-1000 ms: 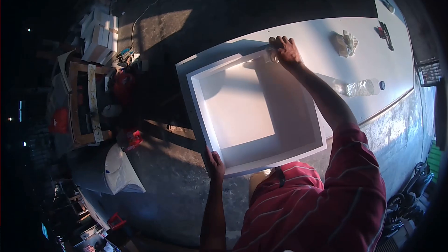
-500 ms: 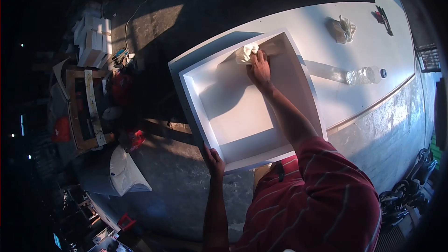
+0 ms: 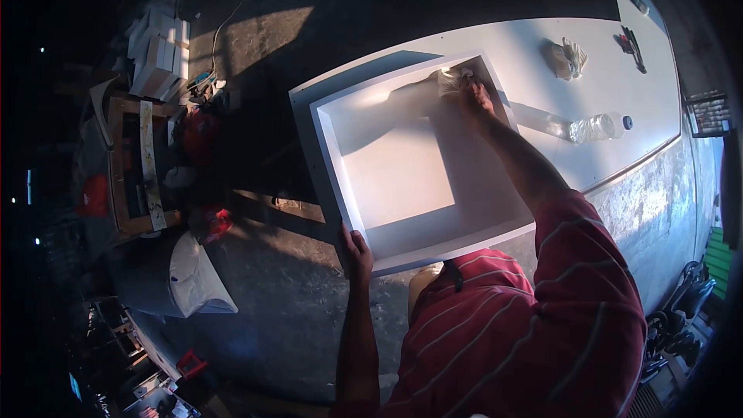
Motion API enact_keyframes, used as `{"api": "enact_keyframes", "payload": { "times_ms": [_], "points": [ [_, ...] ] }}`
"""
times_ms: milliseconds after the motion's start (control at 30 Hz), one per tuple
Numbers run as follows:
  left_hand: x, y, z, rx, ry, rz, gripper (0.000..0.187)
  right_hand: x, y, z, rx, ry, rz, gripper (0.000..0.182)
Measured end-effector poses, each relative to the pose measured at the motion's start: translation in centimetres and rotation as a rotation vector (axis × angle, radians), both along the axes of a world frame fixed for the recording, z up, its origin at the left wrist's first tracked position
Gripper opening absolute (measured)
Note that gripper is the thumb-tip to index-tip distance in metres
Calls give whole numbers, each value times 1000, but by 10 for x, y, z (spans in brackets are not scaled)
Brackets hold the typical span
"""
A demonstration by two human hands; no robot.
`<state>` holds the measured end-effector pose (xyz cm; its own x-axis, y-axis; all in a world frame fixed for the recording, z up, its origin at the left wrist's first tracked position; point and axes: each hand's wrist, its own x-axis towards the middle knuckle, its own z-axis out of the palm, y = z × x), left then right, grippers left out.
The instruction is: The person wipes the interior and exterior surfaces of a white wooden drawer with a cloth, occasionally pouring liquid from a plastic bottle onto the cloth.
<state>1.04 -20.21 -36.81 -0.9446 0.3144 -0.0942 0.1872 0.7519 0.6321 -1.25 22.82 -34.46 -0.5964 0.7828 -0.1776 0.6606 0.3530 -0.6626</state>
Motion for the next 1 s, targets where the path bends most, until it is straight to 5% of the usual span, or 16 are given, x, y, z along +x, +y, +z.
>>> {"api": "enact_keyframes", "payload": {
  "times_ms": [33,100,167,233,267,333,500,600,700,733,800,900,967,1000],
  "points": [
    [2,-1,0,6,0,-1,48,6,-19,17,-207,279,-321,31],
    [-1,-1,-1,6,4,-17,48,28,-28,-37,453,-334,200,41],
    [-2,-2,-2,40,3,-26,49,58,-68,-26,-119,-135,-121,46],
    [0,-1,-5,79,-5,-33,50,110,-87,-90,-305,87,176,39],
    [-1,-2,-8,87,3,-34,50,133,-102,-107,37,-59,308,31],
    [-3,-4,-15,105,17,-40,50,140,-84,-38,-162,-79,623,25],
    [-5,-3,-18,86,30,-39,50,97,15,68,558,507,251,17],
    [-4,2,-3,106,-46,-4,49,57,73,52,664,490,337,25],
    [-3,-1,-9,94,-88,8,48,29,83,-28,911,98,282,43],
    [-5,-5,-14,66,-47,-18,48,32,74,-21,896,94,276,43],
    [-5,-4,-4,101,-78,-16,47,42,62,-15,278,381,-19,53],
    [-6,-4,-14,84,-68,-15,47,95,28,1,277,227,98,58],
    [-8,-7,-20,84,-28,-34,48,143,28,-55,785,205,393,59],
    [-8,-7,-20,98,-31,-39,48,173,-5,-20,299,66,194,60]
  ]
}}
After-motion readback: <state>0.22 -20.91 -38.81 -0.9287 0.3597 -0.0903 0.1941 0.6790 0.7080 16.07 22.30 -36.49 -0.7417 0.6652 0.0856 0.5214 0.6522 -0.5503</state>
